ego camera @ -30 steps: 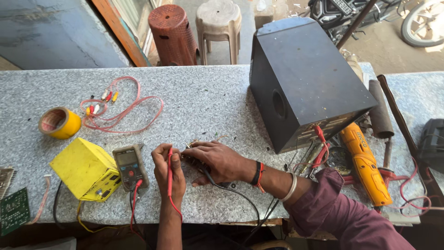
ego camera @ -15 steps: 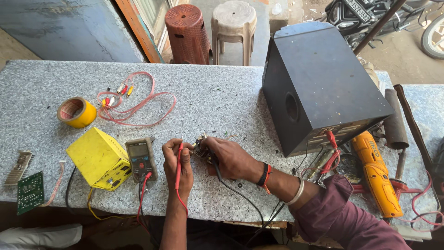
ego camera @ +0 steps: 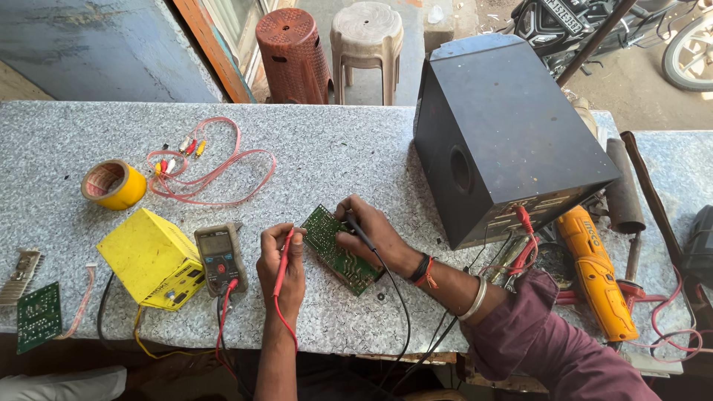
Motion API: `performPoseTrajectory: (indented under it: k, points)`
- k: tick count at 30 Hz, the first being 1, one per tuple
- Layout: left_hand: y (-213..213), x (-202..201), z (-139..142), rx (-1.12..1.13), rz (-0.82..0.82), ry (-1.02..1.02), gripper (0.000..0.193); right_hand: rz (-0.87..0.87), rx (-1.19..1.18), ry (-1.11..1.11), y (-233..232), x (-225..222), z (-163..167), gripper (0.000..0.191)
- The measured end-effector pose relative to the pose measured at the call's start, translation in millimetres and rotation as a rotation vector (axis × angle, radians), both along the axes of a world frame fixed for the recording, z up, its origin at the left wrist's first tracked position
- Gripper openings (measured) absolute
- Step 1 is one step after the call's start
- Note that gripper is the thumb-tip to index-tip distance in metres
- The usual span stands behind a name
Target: The person uses a multimeter to test points on a brown circuit board, then flips it over and tests the green side. They move the probes between multiple test points while seated at a workbench.
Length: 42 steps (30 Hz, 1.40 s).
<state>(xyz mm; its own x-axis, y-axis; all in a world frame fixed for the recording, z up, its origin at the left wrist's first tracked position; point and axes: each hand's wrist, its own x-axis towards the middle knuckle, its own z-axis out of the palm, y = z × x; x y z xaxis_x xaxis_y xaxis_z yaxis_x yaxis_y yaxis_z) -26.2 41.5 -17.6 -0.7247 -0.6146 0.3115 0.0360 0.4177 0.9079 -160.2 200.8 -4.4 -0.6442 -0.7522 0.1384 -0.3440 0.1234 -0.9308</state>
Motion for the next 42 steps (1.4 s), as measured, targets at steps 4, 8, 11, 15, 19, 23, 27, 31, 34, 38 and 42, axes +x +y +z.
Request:
performPoseTrajectory:
  k: [4,8,11,15,19,23,27,31,34,38,42]
  points:
    - [3.0,1.9,5.0,-0.064,0.009,-0.075,0.04,0.006,0.043,0.085,1.5,2.9,8.4,0.03]
    - [2.5,1.7,6.0,-0.132,0.005,-0.041,0.035,-0.006,0.099,0.244,-0.3,4.2,9.7,0.033]
    - [1.5,1.1,4.9,-0.167,0.004,-0.027,0.034,-0.007,0.072,0.318,-0.8,3.6,8.6,0.036]
    - [1.6,0.2,3.4,-0.235,0.039,-0.061,0.029,-0.021,0.075,0.267,0.0,2.6,6.6,0.039]
    - [1.5,-1.0,1.9,-0.27,0.062,-0.027,0.026,-0.002,0.06,0.062,-0.1,1.2,3.1,0.036]
    - [0.6,-1.7,0.4,-0.256,0.071,0.014,0.024,0.013,0.018,0.169,-1.7,-0.6,0.0,0.036]
    - [1.1,-1.9,1.8,-0.206,0.089,-0.034,0.024,-0.014,0.132,0.134,0.1,0.1,3.0,0.036]
    - [2.4,-1.2,6.0,-0.303,0.065,0.046,0.021,-0.028,0.006,0.217,2.2,4.3,13.8,0.037]
    - [2.6,-2.6,8.0,-0.331,0.065,0.073,0.021,-0.077,0.092,0.059,3.2,7.7,24.0,0.033]
    - [3.7,-1.8,8.1,-0.217,0.062,0.018,0.025,-0.105,0.053,0.034,7.7,9.7,33.9,0.026]
    - [2.3,-1.4,10.1,-0.076,0.032,0.052,0.03,-0.098,-0.026,0.07,7.9,7.5,34.7,0.024]
